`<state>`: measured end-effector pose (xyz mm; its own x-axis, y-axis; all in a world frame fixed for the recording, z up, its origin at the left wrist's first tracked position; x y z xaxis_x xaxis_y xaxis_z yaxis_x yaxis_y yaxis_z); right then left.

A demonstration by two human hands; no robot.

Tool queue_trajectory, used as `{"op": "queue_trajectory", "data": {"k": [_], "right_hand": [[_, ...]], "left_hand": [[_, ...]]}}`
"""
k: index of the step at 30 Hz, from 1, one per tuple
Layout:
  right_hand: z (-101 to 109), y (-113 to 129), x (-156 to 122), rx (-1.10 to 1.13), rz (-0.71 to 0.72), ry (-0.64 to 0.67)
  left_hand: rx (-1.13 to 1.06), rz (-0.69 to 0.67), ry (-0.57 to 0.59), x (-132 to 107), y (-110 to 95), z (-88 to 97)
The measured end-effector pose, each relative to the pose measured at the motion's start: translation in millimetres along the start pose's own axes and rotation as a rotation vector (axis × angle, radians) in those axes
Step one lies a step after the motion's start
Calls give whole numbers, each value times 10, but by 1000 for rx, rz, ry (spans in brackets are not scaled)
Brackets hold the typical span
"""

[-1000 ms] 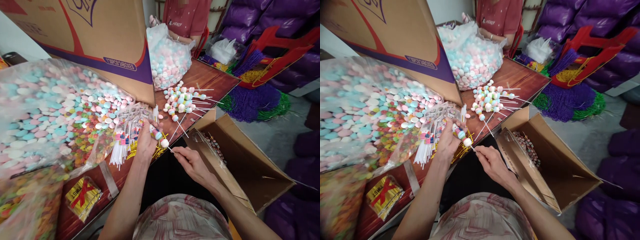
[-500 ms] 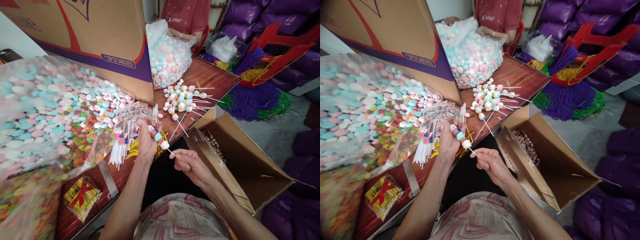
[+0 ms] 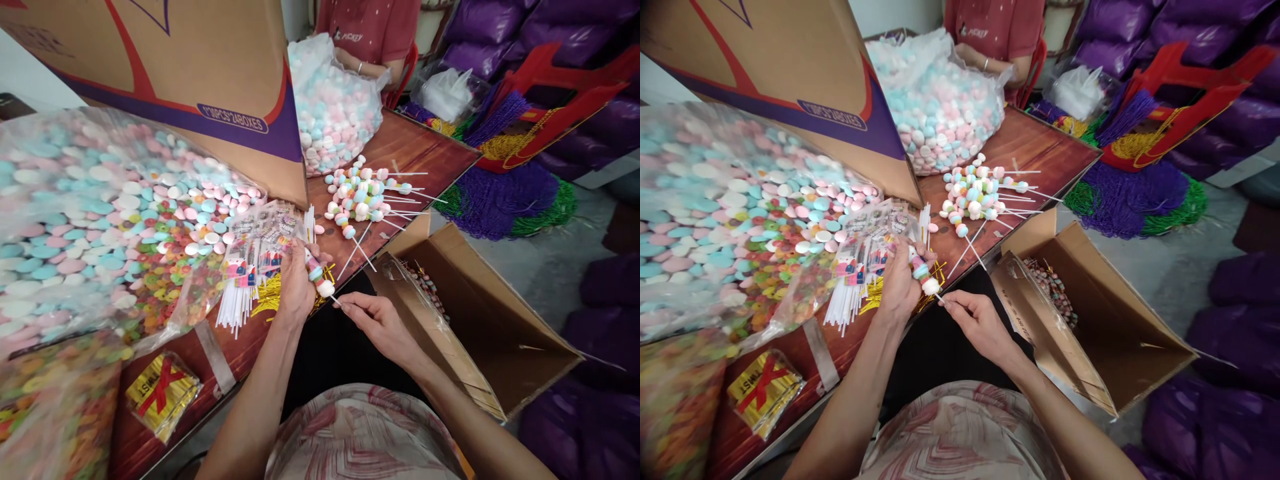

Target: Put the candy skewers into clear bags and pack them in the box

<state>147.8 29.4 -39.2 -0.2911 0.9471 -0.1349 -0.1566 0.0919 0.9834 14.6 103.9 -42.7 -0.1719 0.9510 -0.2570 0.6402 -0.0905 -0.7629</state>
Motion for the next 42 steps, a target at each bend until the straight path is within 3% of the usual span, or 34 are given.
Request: {"op": "queue_trajectory", "data": {"k": [4,9,14,18,20,25,29,34,42], "right_hand": [[17,83,-10,-334,206,-111],[52,211,-32,-678,444,-234],[-122,274,-91,-889,649,-308],[-179,190,-78,-681,560,-428],[-163,142,-41,-478,478,-422],[-65,-58,103,143,90,-209],[-1,-134,127,400,-84,-115],[58,-98,107,313,-106,-72],[215,122,62,-82,90,-67]], "left_hand": [[34,17,48,-8,32,-20],[133,136,103,-37,117,-34],[97,196,95,-59,180,-44],[66,216,128,-108,220,-125],[68,224,123,-129,208,-136],[-19,363,103,-109,178,-47],[-93,379,120,-31,126,35],[-26,413,17,-31,177,163],[141,389,60,-56,136,195]]}}
Point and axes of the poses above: each hand's wrist, its own x-axis towards the middle knuckle, its own z-axis out of the back of the hand, y = z × x, the point moved 8 cm from there along x, towards the middle knuckle, and after that the axes turned 2 degrees about x, right-handed, at the moved point
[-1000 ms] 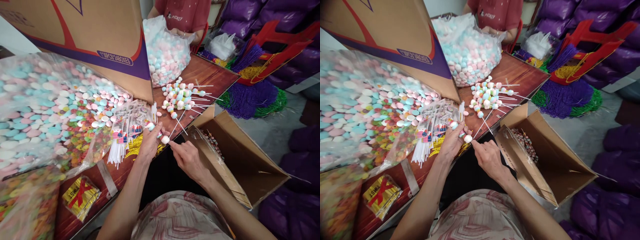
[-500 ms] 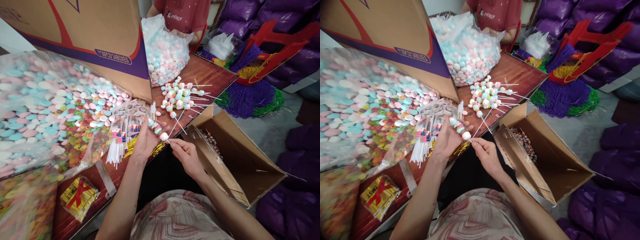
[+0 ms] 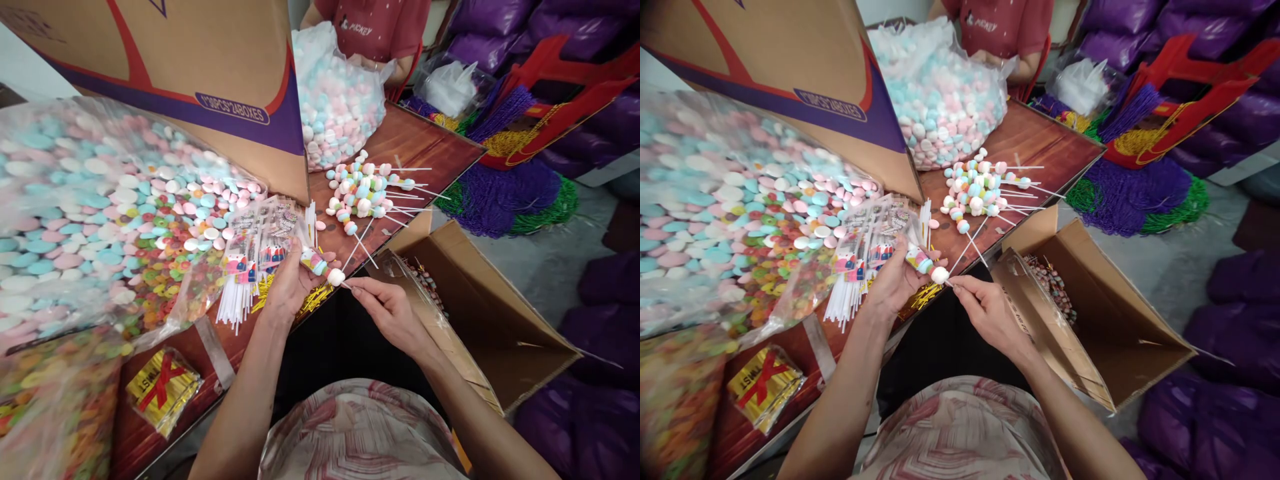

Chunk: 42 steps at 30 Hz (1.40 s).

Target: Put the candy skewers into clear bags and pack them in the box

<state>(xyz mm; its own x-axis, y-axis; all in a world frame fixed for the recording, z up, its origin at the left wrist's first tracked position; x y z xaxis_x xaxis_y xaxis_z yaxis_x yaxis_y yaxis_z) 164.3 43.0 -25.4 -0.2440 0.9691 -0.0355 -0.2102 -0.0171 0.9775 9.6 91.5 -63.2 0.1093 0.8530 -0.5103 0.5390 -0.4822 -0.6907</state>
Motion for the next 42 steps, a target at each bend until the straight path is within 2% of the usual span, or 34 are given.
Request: {"op": "queue_trajectory", "data": {"k": [4,9,12,15,20,25,27,30,33,35,37,39,42], "right_hand": [[-76,20,-12,-257,117,-62],[-316,167,-76,-666,426,-168],[-336,154,-102,-689,452,-181],[-325,159,-100,-691,462,-201],[-420,240,-17,-766,514,-321],[-389,198,-3,-585,442,-306],[-329,169,-36,-542,420,-291],[-292,152,-72,-588,443,-252],[-299,139,-77,-618,454,-201],[-268,126,-76,-539,416,-192],[-208,79,-61,-339,304,-181],[-183,-37,-27,-42,100,-133],[-272,-166,8,438,-178,-56]], "left_hand": [[18,-66,18,-24,-7,-77],[-43,-96,30,-32,33,-139],[-71,-53,68,-26,66,-146],[-97,-78,66,-34,56,-164],[-90,-108,109,-93,79,-301],[-62,-40,178,-106,16,-256],[-81,-41,135,-68,-44,-164],[-125,-121,45,6,-138,-52],[-177,-184,5,56,-155,-40],[-216,-214,-17,63,-150,-51],[-249,-233,-41,54,-139,-60],[-267,-245,-54,38,-124,-72],[-247,-243,-19,20,-79,-125]]}}
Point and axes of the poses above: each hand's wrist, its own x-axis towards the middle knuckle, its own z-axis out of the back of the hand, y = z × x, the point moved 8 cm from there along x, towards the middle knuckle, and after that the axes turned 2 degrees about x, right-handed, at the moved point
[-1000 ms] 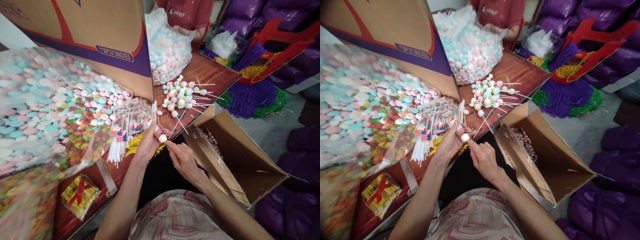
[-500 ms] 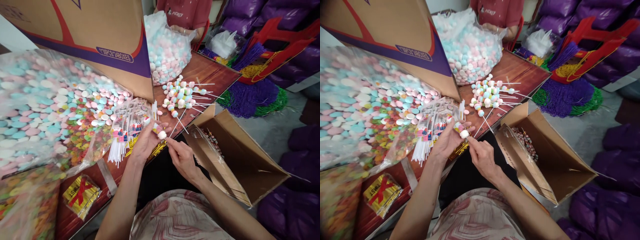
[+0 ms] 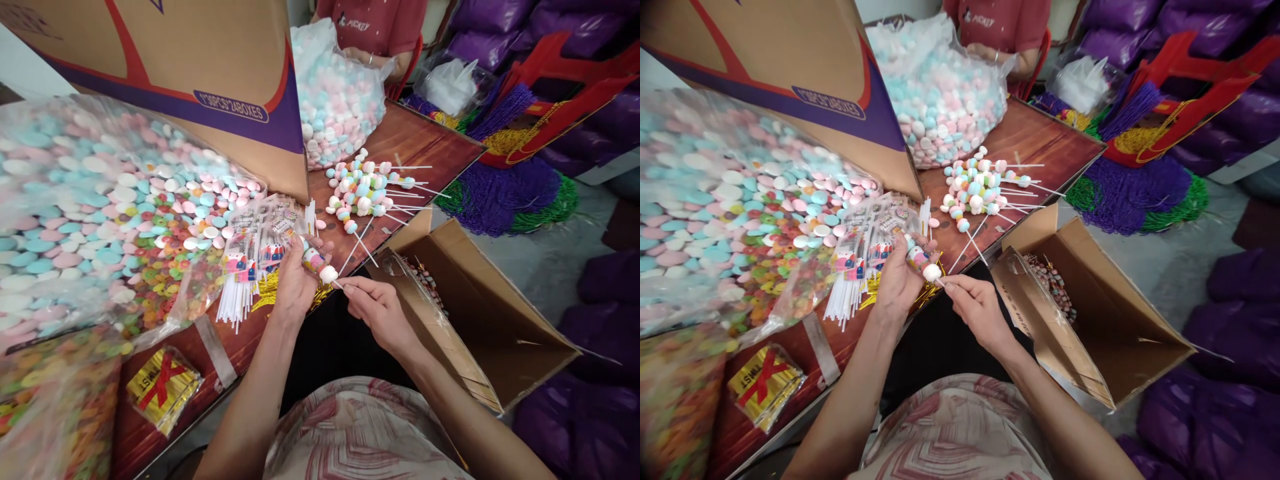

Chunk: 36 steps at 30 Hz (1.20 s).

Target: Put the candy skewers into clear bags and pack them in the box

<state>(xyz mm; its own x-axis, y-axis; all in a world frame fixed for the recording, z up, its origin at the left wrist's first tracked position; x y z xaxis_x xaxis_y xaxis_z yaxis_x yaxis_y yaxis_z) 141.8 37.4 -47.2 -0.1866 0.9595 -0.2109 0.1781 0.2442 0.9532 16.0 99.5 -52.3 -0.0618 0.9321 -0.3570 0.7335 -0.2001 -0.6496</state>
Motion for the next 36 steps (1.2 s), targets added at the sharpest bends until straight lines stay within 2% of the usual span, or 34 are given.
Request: {"op": "queue_trajectory", "data": {"k": [3,6,9,14,19,22,27,34,36], "right_hand": [[-96,-20,51,277,-87,6],[-133,-39,76,312,-82,-27],[-106,-33,47,116,-13,-38],[-98,141,-18,-450,267,-54],[-208,277,2,-825,500,-129],[-217,320,-27,-883,597,-207],[-213,282,-130,-847,673,-259],[-323,155,-109,-977,821,-193],[-313,145,-65,-975,811,-163]], "left_hand": [[28,40,43,-30,81,-35],[40,70,44,-50,109,-31],[46,75,42,-60,78,-28],[84,59,37,-89,71,-50],[101,85,107,-121,143,-99],[83,122,117,-112,156,-83],[49,137,59,-83,151,-56],[97,159,91,-107,239,-46],[121,193,123,-116,260,-27]]}}
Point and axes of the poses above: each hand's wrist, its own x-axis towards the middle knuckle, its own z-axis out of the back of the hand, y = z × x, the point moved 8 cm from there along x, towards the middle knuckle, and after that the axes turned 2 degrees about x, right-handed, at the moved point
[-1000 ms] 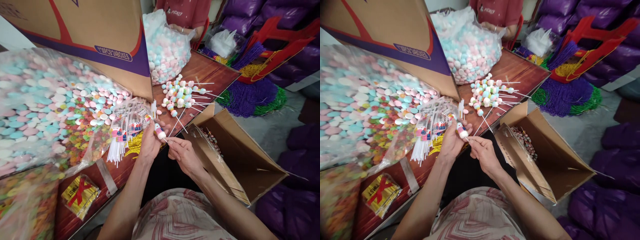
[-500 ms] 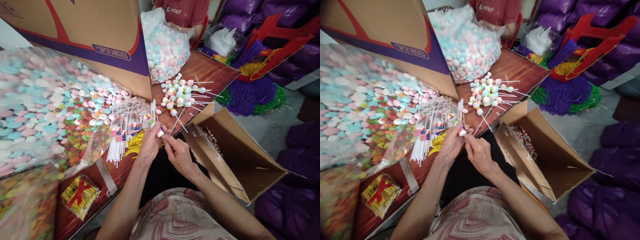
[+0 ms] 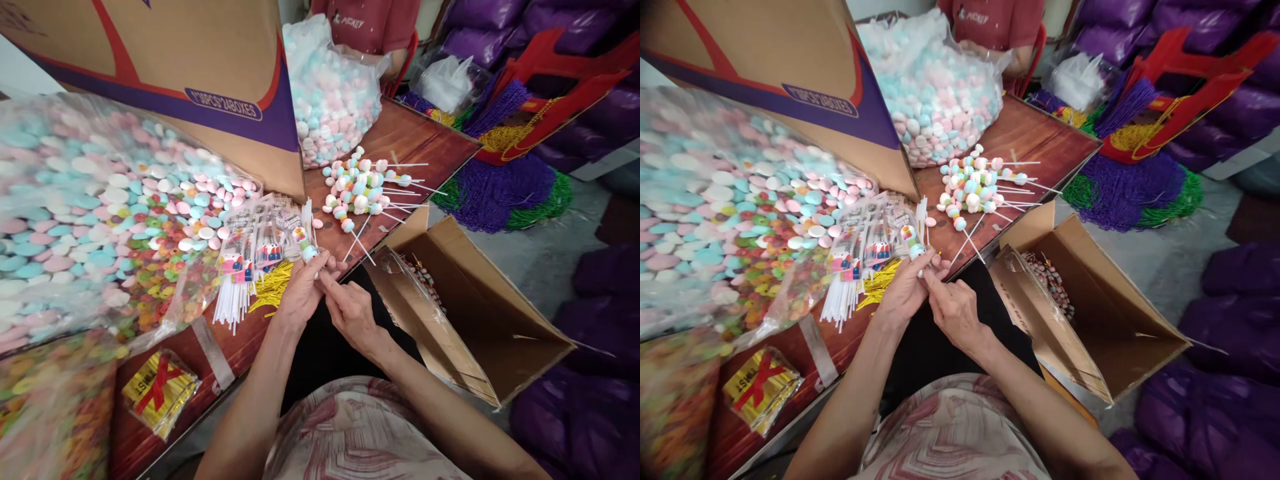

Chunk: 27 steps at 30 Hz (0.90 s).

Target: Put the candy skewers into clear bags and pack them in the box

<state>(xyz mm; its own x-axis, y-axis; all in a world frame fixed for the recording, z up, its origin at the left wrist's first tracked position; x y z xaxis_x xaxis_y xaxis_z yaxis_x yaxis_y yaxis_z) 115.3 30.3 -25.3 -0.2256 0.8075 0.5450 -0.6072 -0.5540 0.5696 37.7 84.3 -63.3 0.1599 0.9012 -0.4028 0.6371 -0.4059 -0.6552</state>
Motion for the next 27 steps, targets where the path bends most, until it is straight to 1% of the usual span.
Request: {"op": "queue_trajectory", "data": {"k": [2,4,7,9,11,13,14,16,18,20,22,24,27], "right_hand": [[-16,-65,24,78,-65,45],[-13,-122,36,176,-153,63],[39,-144,35,302,-231,5],[80,-166,27,393,-288,-55],[111,-228,12,490,-386,-109],[123,-296,-4,564,-482,-132],[121,-316,-8,585,-508,-127],[114,-321,-1,589,-493,-96],[109,-289,16,536,-409,-66],[105,-249,33,427,-315,-51],[93,-221,58,321,-258,-46],[82,-211,93,287,-251,-51],[100,-207,136,328,-284,-78]], "left_hand": [[-4,53,47,-9,32,-4],[-31,105,89,-23,63,-26],[-67,129,90,-39,66,-53],[-71,102,82,-39,25,-77],[-54,47,70,-26,-48,-92],[-36,-25,30,-5,-131,-76],[-32,-58,-1,5,-164,-59],[-33,-98,-49,19,-187,-33],[-28,-110,-55,24,-166,-41],[-13,-103,-14,19,-121,-83],[2,-93,36,8,-84,-126],[5,-74,66,-1,-60,-145],[-8,-18,78,1,-40,-148]]}}
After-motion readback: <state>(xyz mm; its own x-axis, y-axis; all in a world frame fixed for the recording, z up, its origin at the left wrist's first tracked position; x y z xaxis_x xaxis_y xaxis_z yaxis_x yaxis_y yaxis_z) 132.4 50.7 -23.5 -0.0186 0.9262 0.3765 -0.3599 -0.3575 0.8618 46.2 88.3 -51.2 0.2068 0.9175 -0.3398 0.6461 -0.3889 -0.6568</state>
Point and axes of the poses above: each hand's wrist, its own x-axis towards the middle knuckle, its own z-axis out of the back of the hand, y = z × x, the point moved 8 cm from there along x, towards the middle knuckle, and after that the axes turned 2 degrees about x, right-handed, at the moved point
